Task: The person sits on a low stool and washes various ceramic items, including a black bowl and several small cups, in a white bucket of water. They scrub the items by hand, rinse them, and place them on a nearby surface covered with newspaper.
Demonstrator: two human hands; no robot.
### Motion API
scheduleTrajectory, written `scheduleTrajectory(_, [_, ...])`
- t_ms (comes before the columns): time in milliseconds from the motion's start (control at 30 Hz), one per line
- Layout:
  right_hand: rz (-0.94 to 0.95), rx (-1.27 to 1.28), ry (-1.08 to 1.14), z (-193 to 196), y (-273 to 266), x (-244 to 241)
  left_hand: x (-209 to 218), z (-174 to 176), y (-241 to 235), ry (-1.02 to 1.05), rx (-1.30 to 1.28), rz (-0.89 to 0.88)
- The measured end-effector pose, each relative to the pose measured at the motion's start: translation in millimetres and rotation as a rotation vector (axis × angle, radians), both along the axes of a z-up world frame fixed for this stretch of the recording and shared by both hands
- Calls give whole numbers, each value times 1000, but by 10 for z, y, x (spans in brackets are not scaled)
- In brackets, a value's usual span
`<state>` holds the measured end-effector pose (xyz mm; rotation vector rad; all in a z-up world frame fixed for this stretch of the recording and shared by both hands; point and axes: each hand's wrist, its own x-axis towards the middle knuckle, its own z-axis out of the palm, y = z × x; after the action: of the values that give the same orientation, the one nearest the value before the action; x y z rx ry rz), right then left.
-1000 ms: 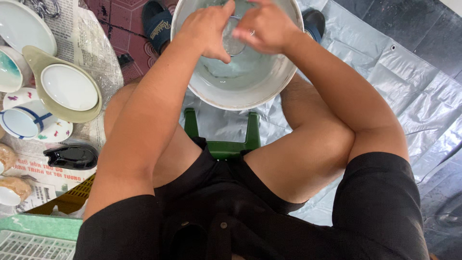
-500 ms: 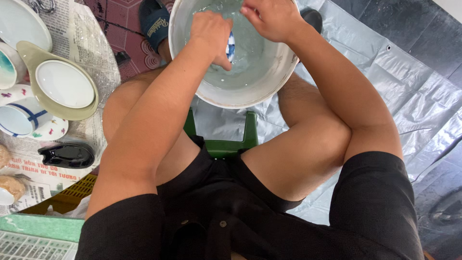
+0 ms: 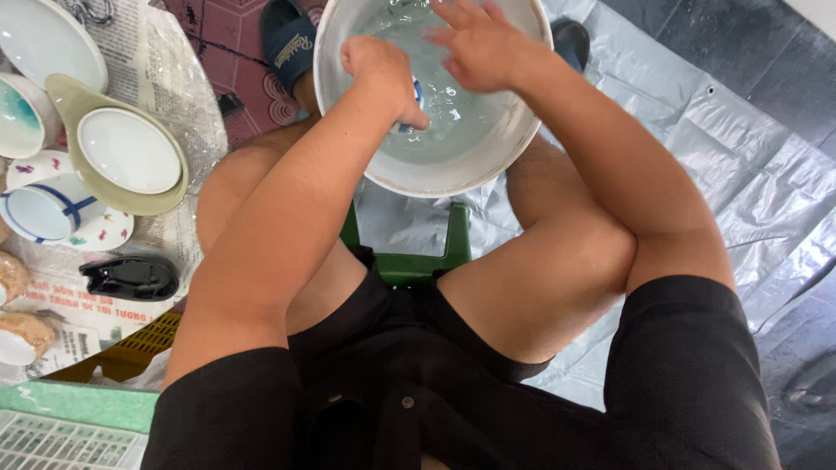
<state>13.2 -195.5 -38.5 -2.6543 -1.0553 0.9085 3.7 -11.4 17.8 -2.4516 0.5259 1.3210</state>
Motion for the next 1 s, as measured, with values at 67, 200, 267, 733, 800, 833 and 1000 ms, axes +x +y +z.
scheduleTrajectory(67, [-191, 118, 312, -14, -52, 85, -11, 17, -9, -8, -16, 7])
scheduleTrajectory(200, [-22, 290, -61, 95, -51, 105, 0, 83, -62, 3, -43, 7])
scheduleTrajectory(267, [-112, 85, 71, 198, 9, 166, -2, 117, -51, 9, -61, 7])
scheduleTrajectory(733, [-277, 715, -29, 2127, 653, -71, -176, 656, 733, -671, -967, 454])
scheduleTrajectory(800, [-246, 836, -54, 2351, 833, -308, -280, 844, 995, -819, -1161, 517])
scheduleTrajectory(833, [-229, 894, -66, 2434, 919, -401, -348, 949, 1158, -847, -1148, 546])
scheduleTrajectory(1000, [-218, 939, -23, 2668, 1483, -881, -1135, 1448, 2194, -979, -1166, 750])
